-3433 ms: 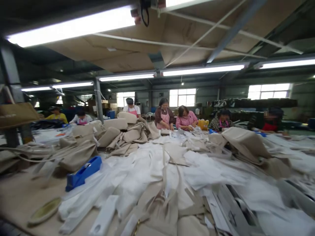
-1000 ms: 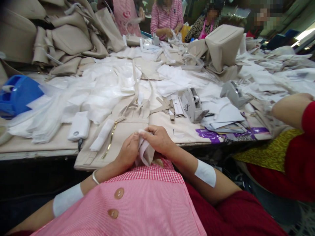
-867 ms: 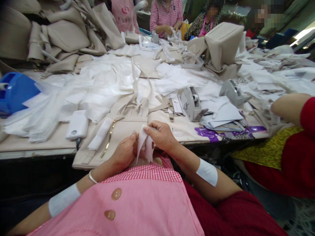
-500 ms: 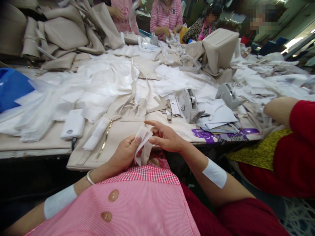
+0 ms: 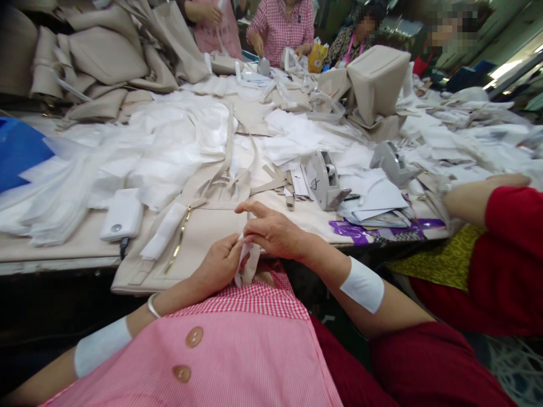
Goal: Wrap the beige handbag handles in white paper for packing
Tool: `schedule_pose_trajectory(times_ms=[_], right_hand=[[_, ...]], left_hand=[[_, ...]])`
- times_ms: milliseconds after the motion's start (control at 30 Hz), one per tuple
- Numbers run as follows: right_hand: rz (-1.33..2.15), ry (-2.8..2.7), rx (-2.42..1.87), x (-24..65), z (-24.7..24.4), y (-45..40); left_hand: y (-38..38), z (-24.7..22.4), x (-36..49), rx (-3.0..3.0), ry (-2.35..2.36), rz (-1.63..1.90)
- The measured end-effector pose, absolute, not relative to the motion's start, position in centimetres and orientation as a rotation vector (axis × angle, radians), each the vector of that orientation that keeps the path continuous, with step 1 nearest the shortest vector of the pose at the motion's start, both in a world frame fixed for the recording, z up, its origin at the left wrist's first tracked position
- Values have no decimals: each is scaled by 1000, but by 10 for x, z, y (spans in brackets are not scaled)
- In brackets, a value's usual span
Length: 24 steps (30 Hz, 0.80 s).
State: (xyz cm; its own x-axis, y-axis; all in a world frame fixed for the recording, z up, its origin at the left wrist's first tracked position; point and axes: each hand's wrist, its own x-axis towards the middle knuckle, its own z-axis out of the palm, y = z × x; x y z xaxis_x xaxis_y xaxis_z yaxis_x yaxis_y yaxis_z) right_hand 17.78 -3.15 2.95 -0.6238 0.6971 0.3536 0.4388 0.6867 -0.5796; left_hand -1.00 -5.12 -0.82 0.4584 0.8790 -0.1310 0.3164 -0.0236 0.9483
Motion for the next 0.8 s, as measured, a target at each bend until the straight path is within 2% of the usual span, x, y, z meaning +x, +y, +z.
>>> schedule_pose_trajectory(times_ms=[267,500,633,800], right_hand=[[758,-2182,-1034,173,13,-36],[1138,-1625,-1217,175,-2,-42],[1300,-1637,-1183,187,-3,-49],[1138,-1728,-1340,180,-2,-55]], left_hand=[[-53,-8,-18,1444,818,614],[-55,-8,-14,1656,995,609],[-55,-8,-14,1653,1034,585],[-53,-9,-15,1675,1013,579]])
